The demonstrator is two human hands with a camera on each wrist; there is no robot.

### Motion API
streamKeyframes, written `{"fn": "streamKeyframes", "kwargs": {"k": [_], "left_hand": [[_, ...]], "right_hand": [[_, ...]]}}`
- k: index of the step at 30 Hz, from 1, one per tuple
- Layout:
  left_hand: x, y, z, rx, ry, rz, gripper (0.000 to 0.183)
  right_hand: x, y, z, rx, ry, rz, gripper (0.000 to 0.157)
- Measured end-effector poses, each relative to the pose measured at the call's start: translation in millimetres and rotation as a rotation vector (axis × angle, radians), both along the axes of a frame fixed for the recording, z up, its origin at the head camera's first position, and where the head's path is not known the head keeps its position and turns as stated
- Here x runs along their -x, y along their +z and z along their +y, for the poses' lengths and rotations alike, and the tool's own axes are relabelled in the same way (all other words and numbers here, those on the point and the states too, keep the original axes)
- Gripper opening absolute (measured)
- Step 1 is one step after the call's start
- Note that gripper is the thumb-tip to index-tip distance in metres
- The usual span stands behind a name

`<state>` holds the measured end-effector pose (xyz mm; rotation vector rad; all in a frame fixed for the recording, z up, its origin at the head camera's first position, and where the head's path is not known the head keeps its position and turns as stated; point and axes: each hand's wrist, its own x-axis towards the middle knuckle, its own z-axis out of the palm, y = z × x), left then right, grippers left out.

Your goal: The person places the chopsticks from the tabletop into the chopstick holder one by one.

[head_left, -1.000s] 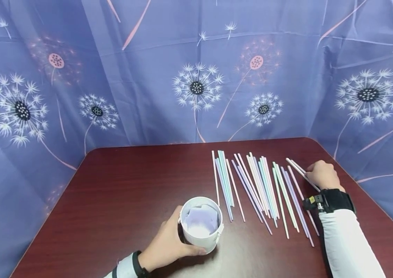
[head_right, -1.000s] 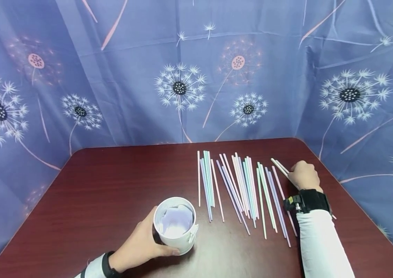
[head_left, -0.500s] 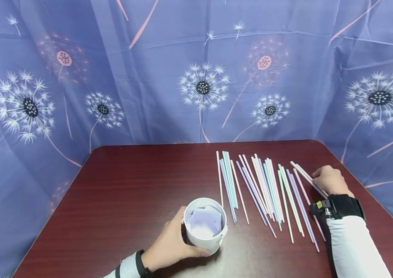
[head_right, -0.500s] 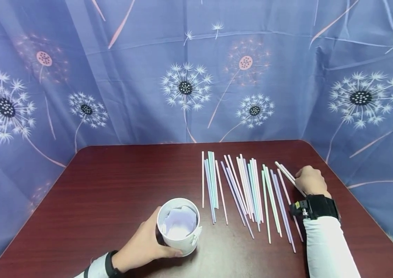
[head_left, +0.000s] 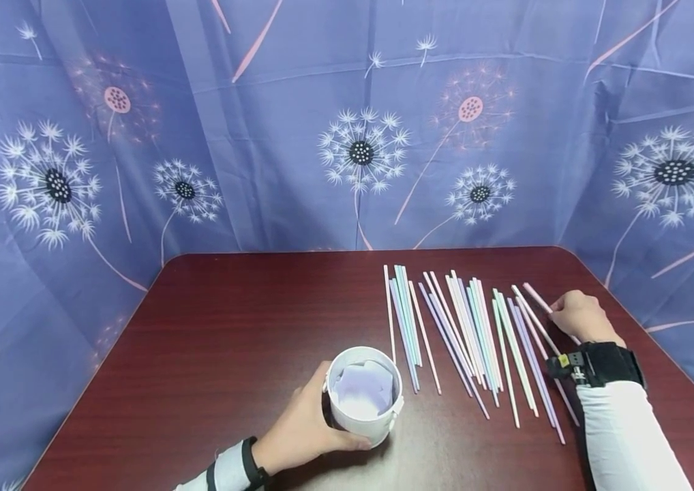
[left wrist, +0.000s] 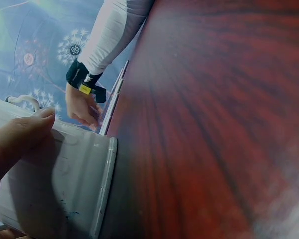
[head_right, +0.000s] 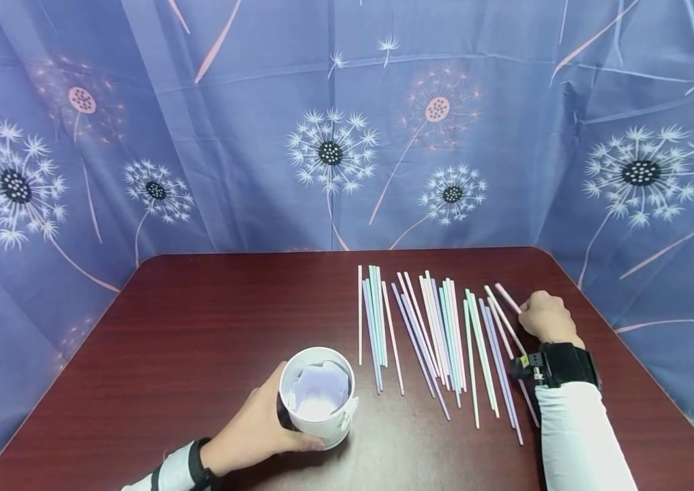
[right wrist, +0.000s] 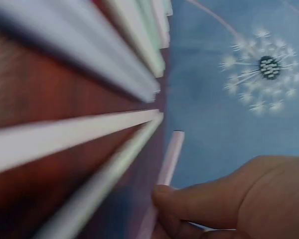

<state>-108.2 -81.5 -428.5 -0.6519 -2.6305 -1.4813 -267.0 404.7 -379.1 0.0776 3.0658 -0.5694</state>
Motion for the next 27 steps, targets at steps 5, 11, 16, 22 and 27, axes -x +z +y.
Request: {"fn": "streamKeyframes", "kwargs": {"k": [5,11,16,22,27], "left_hand": [[0.7,0.4,-1,-0.004,0.001,-0.003,0.1],[-0.4,-0.5,-1,0.02,0.026,-0.021,0.101],[-0.1,-0.3,0,0.019,0.026,-0.015,0.1],[1.0,0.1,0,-0.005,-0.002,0.001,0.098],[0.2,0.8,0,-0.014,0.003,-0.019,0.098]], "right_hand": [[-7.2,27.9,-22,0.015,0.014,0.334,0.02],[-46.2,91.2,-91,0.173,0.059,0.774,0.017],[-94.7,133.0,-157,0.576,0.229,0.953,0.02],[-135.9,148.5,-215,1.149,0.65,0.873,0.022],[-141.1,137.9,-241,1.103,0.79,0.728,0.024]]}}
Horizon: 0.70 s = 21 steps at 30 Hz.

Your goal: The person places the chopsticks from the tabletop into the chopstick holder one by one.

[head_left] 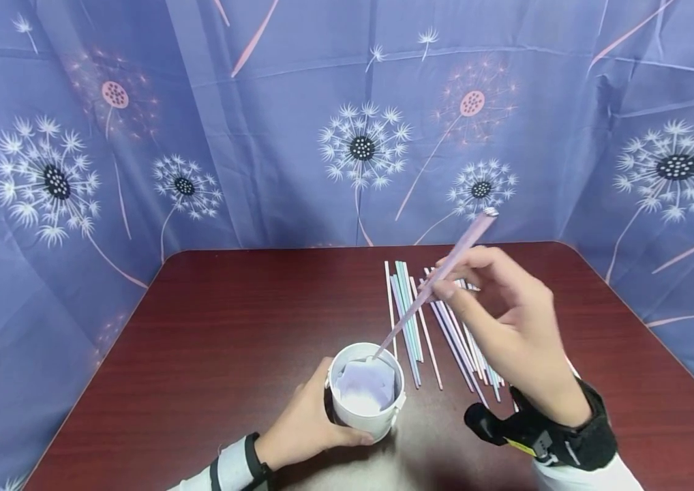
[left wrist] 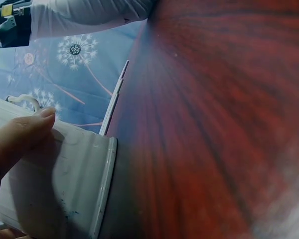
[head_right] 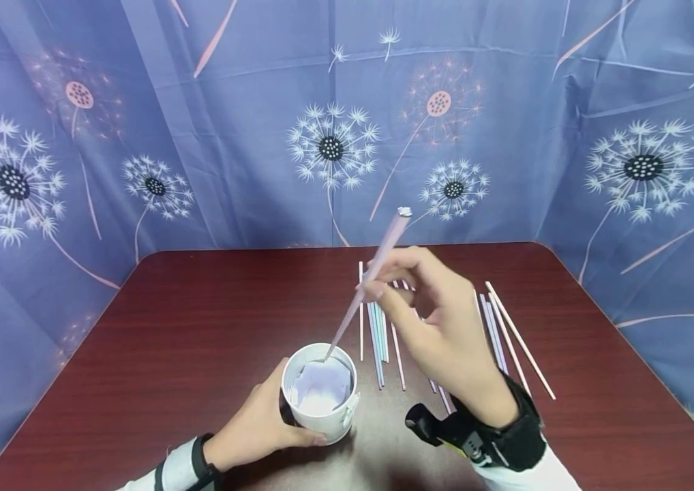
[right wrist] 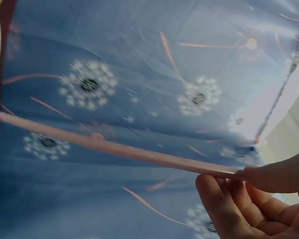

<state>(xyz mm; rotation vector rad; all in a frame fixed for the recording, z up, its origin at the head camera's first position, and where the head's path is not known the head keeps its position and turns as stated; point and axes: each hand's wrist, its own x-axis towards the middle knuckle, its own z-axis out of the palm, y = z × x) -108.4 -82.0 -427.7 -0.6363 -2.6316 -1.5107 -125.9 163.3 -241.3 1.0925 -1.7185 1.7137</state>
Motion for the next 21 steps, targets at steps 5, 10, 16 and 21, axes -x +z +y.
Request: {"fn": "streamKeyframes", "kwargs": {"k": [5,10,16,21], "left_hand": [[-0.1,0.0,0,0.004,0.0,0.002,0.099],[-0.8,-0.6,0,0.003,-0.004,0.015,0.098],[-0.1,-1.1,1,0.004,0.0,0.014,0.098],[0.1,-1.3,0,0.007,-0.009,0.034,0.099]], "right_hand": [[4.3,-10.9,-11,-0.118,0.03,-0.076,0.029],[4.8,-14.5,-15,-0.257,-0.085,-0.13,0.034],[6.6,-13.9,-14,-0.302,-0.158,-0.154,0.039],[10.0,-13.1,-13,-0.301,-0.156,-0.13,0.039]]}}
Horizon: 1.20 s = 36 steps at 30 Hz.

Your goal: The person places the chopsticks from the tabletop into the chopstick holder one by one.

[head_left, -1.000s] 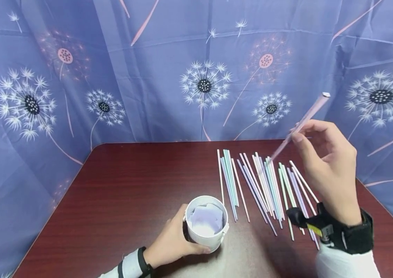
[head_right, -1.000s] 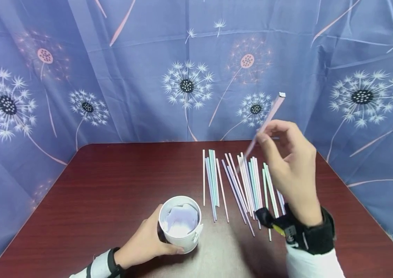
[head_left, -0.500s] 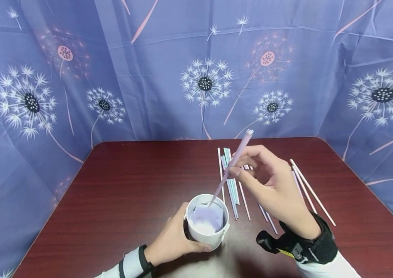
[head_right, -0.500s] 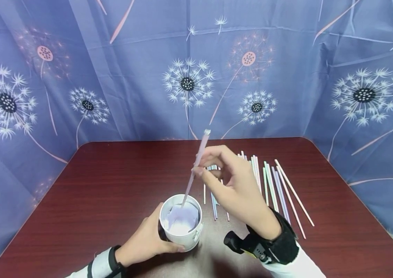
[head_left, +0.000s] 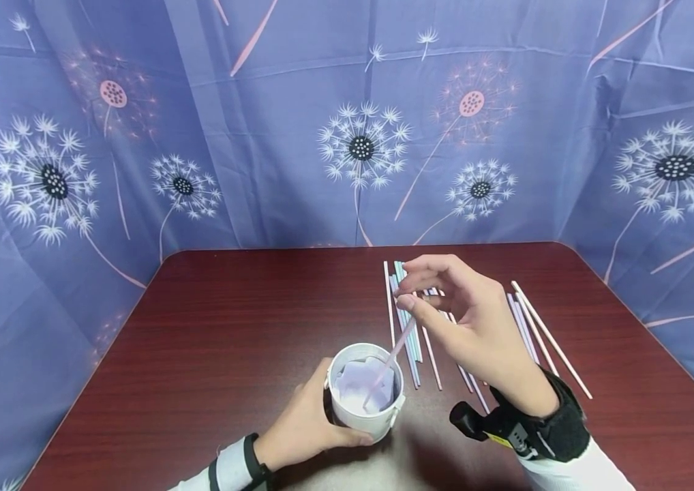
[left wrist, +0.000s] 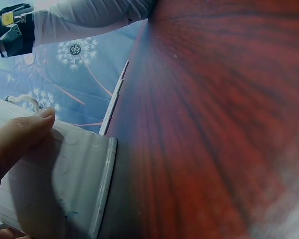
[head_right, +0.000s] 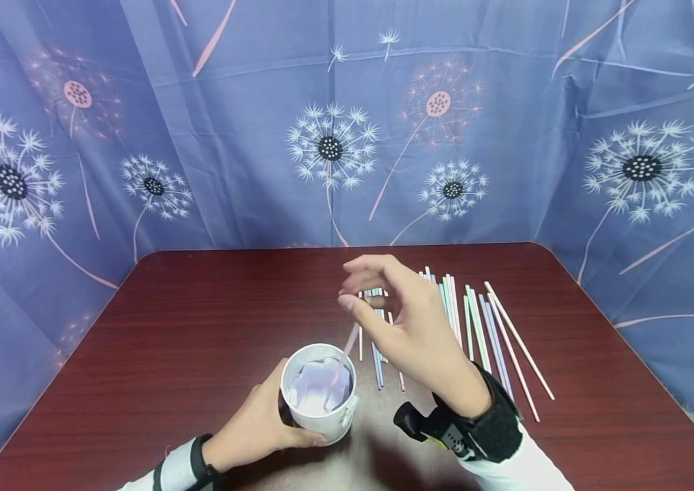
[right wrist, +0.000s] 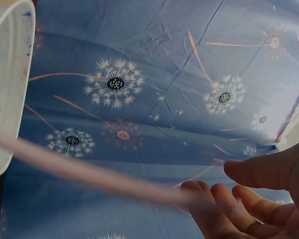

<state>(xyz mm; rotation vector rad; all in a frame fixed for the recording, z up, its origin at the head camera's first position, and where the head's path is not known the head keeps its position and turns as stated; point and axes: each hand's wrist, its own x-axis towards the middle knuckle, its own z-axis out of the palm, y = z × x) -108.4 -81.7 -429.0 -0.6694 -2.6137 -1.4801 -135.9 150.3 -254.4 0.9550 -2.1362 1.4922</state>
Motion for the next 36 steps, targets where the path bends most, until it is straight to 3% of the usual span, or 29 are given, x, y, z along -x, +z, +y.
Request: {"fn": "streamKeyframes", "kwargs": {"k": [7,11,15,22,28,33,36], "left_hand": [[-1.5,1.5,-1,-0.036,0.006,-0.041,0.097],[-1.6,1.8,-1,-0.025,0.014,-0.049,0.097],[-1.1,1.7,-1,-0.012,0.017,-0.049,0.098],[-0.7,2.1,0,-0.015,0.015,-0.049,0.098],[-0.7,1.7,-1,-0.013,0.017,-0.052,0.097],[-0.7,0.8,0,-0.009,0.019,-0.05,0.097],[-0.8,0.5,0,-0.012,0.016,-0.05,0.097]], "right_hand": [[6.4,2.9,7,0.019,-0.022,0.051,0.035],[11.0,6.7,21,-0.014,-0.091,0.104,0.03],[17.4,10.0,40,-0.039,-0.217,0.129,0.026],[39.8,9.5,82,-0.053,-0.516,0.031,0.021],[69.5,-5.4,121,-0.19,-0.756,0.067,0.023],[93.0,-26.3,150,-0.351,-0.813,-0.019,0.027],[107.3,-43.1,169,-0.47,-0.826,-0.141,0.03]]}}
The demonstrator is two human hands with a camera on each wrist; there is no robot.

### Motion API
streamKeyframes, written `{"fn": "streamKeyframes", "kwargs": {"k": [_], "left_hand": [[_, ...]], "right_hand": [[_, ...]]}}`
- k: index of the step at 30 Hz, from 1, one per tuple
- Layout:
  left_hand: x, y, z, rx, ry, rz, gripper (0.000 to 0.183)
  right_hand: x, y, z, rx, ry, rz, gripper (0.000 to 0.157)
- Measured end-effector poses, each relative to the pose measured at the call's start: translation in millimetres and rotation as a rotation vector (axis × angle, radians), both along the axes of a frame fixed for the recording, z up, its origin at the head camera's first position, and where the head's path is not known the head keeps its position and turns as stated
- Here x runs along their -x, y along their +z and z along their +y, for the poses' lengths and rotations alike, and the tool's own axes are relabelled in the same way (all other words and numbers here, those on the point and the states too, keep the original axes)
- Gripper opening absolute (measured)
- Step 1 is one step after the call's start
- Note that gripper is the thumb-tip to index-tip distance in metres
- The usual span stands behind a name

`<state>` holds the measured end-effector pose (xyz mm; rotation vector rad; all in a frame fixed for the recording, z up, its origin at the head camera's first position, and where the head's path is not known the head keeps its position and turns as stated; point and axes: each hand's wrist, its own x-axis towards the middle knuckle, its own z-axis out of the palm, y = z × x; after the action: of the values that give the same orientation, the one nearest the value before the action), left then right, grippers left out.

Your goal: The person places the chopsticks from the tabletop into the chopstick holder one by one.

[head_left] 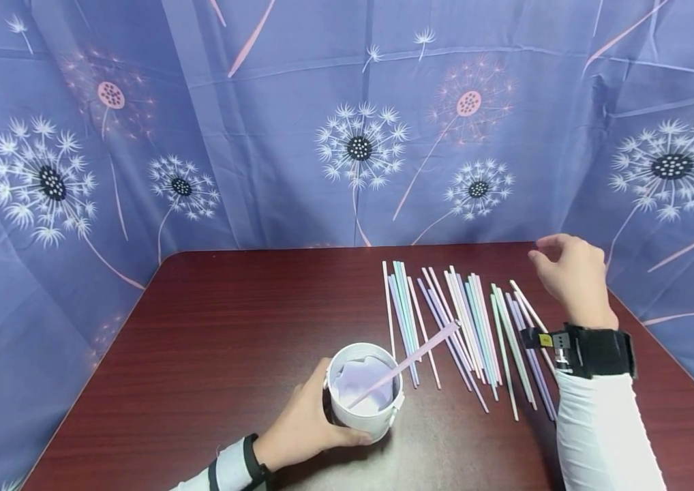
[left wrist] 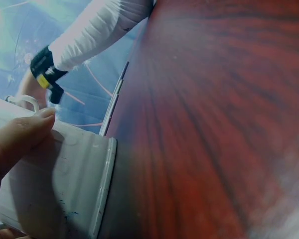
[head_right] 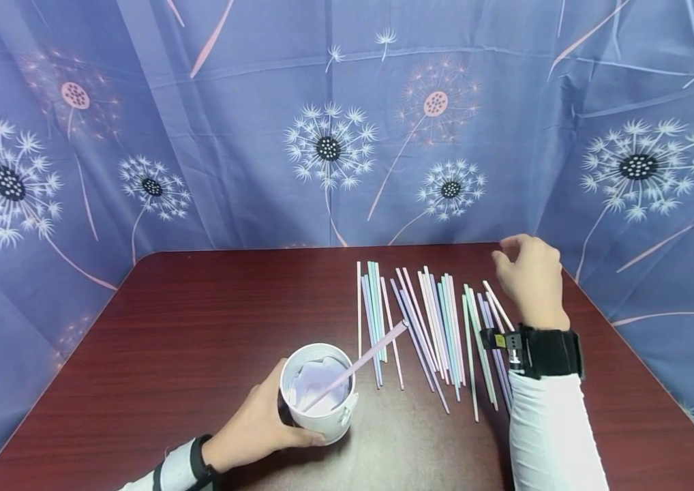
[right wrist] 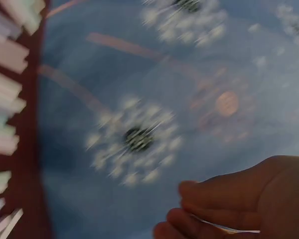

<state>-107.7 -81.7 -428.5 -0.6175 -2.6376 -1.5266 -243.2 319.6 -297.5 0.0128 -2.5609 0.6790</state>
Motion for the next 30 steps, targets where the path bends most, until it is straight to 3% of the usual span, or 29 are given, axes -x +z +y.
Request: {"fn": "streamKeyframes", "kwargs": {"k": [6,14,26,30], "left_hand": [[0.0,0.6,0,-0.015,-0.011,0.003,0.096],[-1.0,2.5,1,-0.013,-0.018,-0.002,0.095],[0.3,0.6,0,-0.021,-0.027,0.025,0.096],[0.3,-0.8,0,-0.013,-0.032,0.039,0.096]], "right_hand": [[21.0,-37.7,33,-0.085,-0.029,-0.348,0.037],[23.7,-69.1,52,-0.065,-0.008,-0.632,0.044],[27.1,-79.9,57,-0.048,-0.033,-0.656,0.01],[27.3,-79.7,55,-0.031,-0.041,-0.696,0.021]]}}
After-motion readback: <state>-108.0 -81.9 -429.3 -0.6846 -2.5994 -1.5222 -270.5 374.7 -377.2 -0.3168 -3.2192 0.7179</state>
